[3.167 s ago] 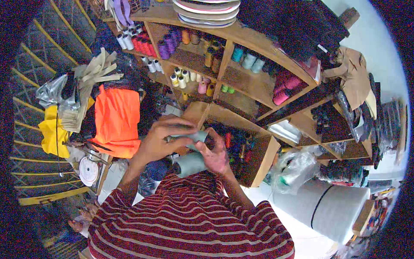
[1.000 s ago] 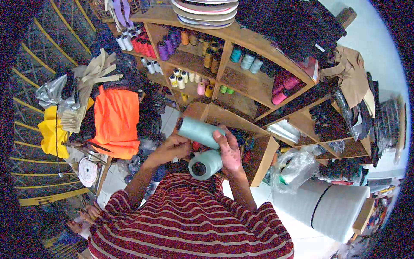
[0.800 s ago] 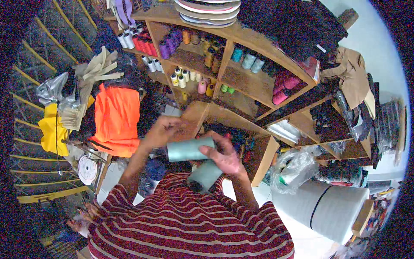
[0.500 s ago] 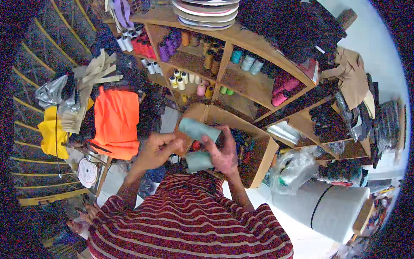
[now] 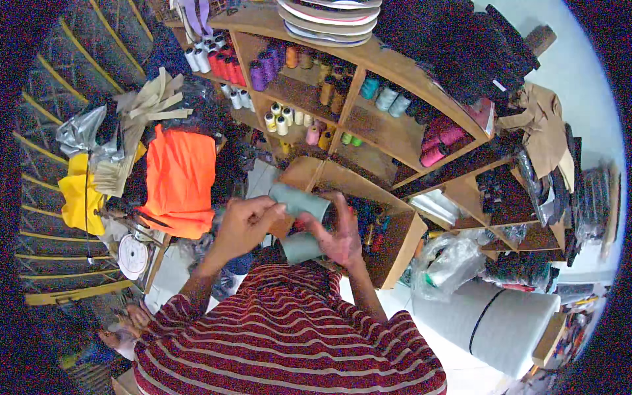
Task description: The person sorts through a cardboard box filled with various colored thread spools. They pick up spools of different colors, including red, yellow, white, light blue, green, and blue, inspecting them briefly before placing them onto a wooden shelf. The person handles the spools one by one, organizing them into the available compartments on the shelf.
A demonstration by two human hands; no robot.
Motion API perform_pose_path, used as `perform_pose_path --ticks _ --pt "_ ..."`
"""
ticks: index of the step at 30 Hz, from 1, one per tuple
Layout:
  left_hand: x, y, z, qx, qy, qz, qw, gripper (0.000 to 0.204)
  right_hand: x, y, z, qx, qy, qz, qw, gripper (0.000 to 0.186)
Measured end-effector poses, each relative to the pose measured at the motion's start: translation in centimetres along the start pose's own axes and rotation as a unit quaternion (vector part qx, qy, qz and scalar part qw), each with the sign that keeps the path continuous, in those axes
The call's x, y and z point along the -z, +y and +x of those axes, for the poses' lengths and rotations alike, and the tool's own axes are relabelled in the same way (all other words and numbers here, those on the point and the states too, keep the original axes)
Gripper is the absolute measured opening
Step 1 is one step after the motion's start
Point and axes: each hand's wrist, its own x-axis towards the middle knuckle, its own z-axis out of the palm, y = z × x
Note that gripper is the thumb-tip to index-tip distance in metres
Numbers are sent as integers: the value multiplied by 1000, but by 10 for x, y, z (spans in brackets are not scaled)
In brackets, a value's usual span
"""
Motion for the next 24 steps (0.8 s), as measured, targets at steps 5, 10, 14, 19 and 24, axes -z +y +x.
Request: perform_pose_path --ticks 5,10,14,19,24 --pt "-29 -45 -5 11 14 -159 987 18 8 2 7 10 -14 203 979 43" --pt "-18 -72 13 30 -16 -184 982 15 22 12 8 56 -155 226 960 46" --pt "16 -18 27 11 -34 -28 999 20 19 8 5 91 -137 120 979 48" --pt "-3 -11 12 -220 145 206 942 11 12 13 2 92 -60 53 993 54" --pt "-24 -14 0 -237 238 197 921 11 5 8 -4 49 4 71 996 52"
